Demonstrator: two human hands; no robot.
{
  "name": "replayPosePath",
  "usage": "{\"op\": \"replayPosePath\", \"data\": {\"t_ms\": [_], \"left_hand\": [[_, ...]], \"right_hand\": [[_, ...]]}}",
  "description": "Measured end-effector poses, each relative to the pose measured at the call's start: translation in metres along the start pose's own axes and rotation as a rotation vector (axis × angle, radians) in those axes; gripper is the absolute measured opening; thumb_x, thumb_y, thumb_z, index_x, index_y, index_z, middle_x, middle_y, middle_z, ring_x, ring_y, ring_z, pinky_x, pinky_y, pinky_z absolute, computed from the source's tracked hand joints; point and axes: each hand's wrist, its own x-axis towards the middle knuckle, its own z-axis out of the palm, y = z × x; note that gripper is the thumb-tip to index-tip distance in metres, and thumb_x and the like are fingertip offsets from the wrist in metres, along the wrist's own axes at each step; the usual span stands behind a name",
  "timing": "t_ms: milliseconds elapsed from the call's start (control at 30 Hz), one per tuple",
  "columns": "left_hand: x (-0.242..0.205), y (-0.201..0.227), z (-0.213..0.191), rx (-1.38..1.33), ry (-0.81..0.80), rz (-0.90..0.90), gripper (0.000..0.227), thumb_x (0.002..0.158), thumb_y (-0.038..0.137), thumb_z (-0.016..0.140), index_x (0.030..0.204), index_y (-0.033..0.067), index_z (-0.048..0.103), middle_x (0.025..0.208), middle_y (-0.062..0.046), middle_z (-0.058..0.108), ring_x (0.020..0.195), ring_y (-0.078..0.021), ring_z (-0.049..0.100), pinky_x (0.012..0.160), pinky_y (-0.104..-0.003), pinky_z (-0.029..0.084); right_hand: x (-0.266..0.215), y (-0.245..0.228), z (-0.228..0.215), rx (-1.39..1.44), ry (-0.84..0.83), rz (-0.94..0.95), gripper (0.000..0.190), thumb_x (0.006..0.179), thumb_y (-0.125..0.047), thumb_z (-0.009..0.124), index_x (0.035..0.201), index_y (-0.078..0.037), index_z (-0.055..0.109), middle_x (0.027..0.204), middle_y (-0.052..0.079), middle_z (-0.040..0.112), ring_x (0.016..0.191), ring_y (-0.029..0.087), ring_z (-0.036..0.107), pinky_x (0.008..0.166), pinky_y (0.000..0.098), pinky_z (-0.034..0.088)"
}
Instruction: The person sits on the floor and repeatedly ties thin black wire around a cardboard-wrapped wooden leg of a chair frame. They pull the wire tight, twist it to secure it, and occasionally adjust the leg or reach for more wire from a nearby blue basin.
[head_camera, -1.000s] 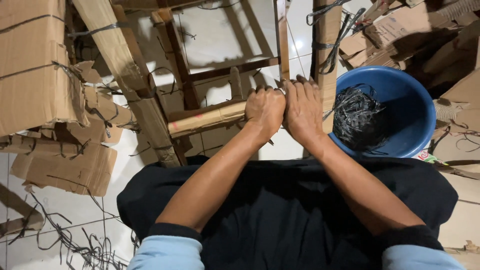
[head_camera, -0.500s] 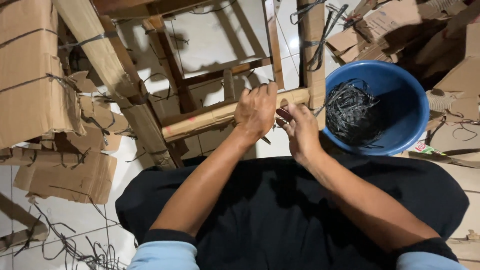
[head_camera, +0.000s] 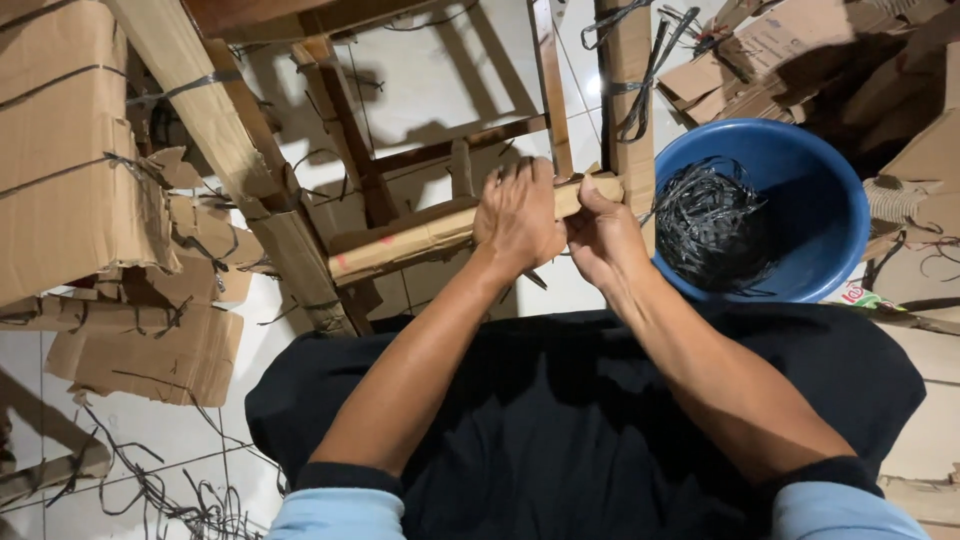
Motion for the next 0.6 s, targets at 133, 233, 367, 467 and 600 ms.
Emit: {"op": "replayPosePath", "data": {"t_ms": [133,233,367,467,600], "left_hand": [[0.002,0.011,-0.036,-0.004,-0.25,-0.074,0.057,0.079,0.05,0.061,0.122,0.0132,0.052,0.105,-0.013,0.075,0.108,-0.0349,0.072,0.11,-0.056,0.039],[0.007,0.019,-0.064,-0.116,-0.411,-0.181,0.062,0.081,0.059,0.056,0.127,0.0172,0.059,0.119,-0.013,0.074,0.12,-0.0348,0.067,0.11,-0.052,0.042],[0.014,0.01,-0.054,-0.217,-0.45,-0.278,0.057,0.09,0.061,0.044,0.135,0.0272,0.059,0.128,-0.008,0.07,0.129,-0.0277,0.062,0.113,-0.047,0.04],[0.014,0.004,-0.052,-0.262,-0.413,-0.237,0.052,0.093,0.053,0.042,0.137,0.0303,0.06,0.128,-0.008,0.069,0.128,-0.0283,0.061,0.112,-0.048,0.041],[0.007,0.009,-0.058,-0.265,-0.306,-0.155,0.047,0.096,0.047,0.046,0.134,0.0266,0.066,0.126,-0.011,0.068,0.126,-0.0322,0.062,0.108,-0.05,0.044]], "right_hand": [[0.008,0.004,0.004,-0.031,0.044,-0.034,0.026,0.096,-0.021,0.072,0.105,0.003,0.066,0.099,0.011,0.061,0.104,0.035,0.065,0.103,0.0517,0.05],[0.012,0.008,-0.007,-0.117,0.04,-0.064,0.03,0.094,-0.024,0.076,0.104,0.004,0.069,0.099,0.011,0.062,0.103,0.035,0.064,0.102,0.0569,0.047],[0.002,0.006,-0.007,-0.111,0.039,-0.048,0.032,0.095,-0.027,0.076,0.103,0.002,0.066,0.099,0.01,0.055,0.106,0.032,0.056,0.106,0.0543,0.042],[-0.008,0.001,-0.002,-0.12,0.048,-0.039,0.031,0.094,-0.028,0.077,0.1,-0.001,0.063,0.095,0.007,0.052,0.101,0.027,0.055,0.104,0.0494,0.044],[0.008,0.01,-0.012,-0.088,0.027,-0.041,0.029,0.095,-0.024,0.076,0.087,0.001,0.064,0.083,0.008,0.053,0.083,0.028,0.06,0.084,0.0422,0.055]]}}
